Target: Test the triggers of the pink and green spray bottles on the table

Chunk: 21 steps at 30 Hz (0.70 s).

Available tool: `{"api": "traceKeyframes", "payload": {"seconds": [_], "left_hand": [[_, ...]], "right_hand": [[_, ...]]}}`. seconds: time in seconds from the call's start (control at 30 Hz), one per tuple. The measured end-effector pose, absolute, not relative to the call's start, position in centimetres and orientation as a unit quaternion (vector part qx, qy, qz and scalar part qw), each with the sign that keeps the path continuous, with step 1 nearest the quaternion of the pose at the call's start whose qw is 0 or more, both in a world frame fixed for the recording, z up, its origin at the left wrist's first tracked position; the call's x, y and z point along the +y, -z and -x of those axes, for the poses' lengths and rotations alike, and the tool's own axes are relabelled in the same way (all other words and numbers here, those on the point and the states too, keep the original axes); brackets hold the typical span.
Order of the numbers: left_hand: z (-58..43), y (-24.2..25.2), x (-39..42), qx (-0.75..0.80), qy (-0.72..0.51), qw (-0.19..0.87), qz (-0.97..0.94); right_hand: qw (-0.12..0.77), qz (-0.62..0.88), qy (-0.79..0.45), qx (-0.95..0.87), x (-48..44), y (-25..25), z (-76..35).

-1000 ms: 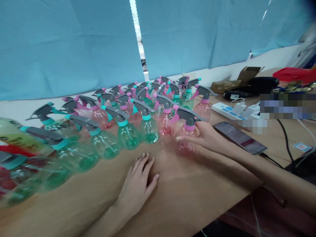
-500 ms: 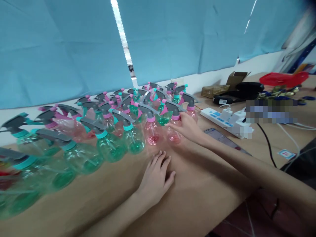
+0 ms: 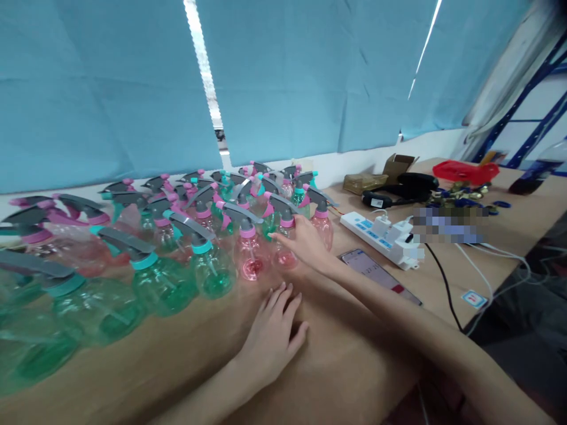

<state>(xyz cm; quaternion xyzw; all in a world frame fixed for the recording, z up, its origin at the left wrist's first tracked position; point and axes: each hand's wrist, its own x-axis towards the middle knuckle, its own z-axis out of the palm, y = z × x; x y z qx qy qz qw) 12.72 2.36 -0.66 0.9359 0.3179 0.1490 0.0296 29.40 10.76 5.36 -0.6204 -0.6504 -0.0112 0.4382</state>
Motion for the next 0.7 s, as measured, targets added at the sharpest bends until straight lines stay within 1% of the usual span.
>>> {"api": "traceKeyframes", "payload": {"seconds": [0.27,0.43,0.6,0.7], "left_hand": [[-13.6,0.4,2.7,0.309,-0.136,0.024,-0.941],[-13.6,0.6,2.8,0.305,-0.147,0.021,-0.941],[-14.6,0.6,3.1,0.283,-0.158,0.031,-0.945],[-15.5,0.7,3.4,0.267,-0.164,0.035,-0.949]], "right_hand": [[0.437,0.616,0.002,-0.656,11.0,-5.2,-29.4],[0.436,0.604,0.006,-0.667,8.4,-6.0,-31.1],[0.448,0.592,-0.075,-0.666,5.0,-7.7,-35.4],[0.445,0.635,-0.039,-0.630,4.6,-7.9,-37.9]]}}
